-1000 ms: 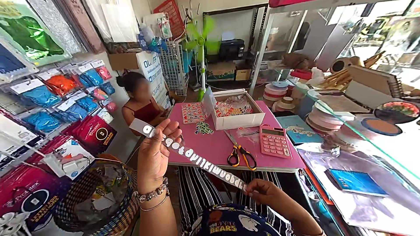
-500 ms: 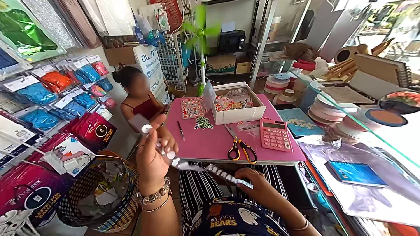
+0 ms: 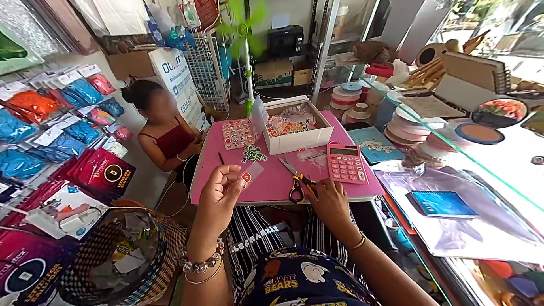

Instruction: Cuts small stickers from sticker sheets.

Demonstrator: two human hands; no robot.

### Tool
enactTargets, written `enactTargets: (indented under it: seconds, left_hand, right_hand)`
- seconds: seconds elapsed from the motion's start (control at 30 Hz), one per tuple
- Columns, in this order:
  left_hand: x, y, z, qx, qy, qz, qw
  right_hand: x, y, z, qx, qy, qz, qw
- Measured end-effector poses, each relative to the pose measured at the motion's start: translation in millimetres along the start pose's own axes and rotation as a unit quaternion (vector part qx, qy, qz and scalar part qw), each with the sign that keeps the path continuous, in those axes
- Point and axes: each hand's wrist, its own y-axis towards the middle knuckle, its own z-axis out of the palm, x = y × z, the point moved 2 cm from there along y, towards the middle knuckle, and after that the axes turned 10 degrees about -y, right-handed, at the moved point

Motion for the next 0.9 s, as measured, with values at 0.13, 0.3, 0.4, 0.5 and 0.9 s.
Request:
enactTargets:
  seconds: [0.13,0.3,0.4,0.5,0.9]
  left_hand:
    - [1.9,0.2,4.3,0.005,-0.006,0.003,1.0]
    - [-6.4,0.5,-19.5,-0.018,0.115,0.067,0.991]
    - [-44.8,-22.9,-78.8,-0.14,0.226,0.083,0.96]
    - [-88.5,-67.4,-136.4,-0.268,0.208,0.123,0.933]
    - [-13.5,-24.5,-29.4,-0.084,0.011,0.048,0.995]
  right_hand:
    - [5.1,7.4,-9.3,0.056,-0.021,0.027,0.998]
    - [23.4,17.9,-17.5,0.162,-0.076,0.037,0.983]
    - [19.2,17.4,-29.5,0.228,-0.088,0.052,0.968]
    - [9.3,6.8,-37.9,0.27,-0.103,0.065,0.955]
    - [4.5,-10.3,-36.3,0.265,0.014,0.076,0.961]
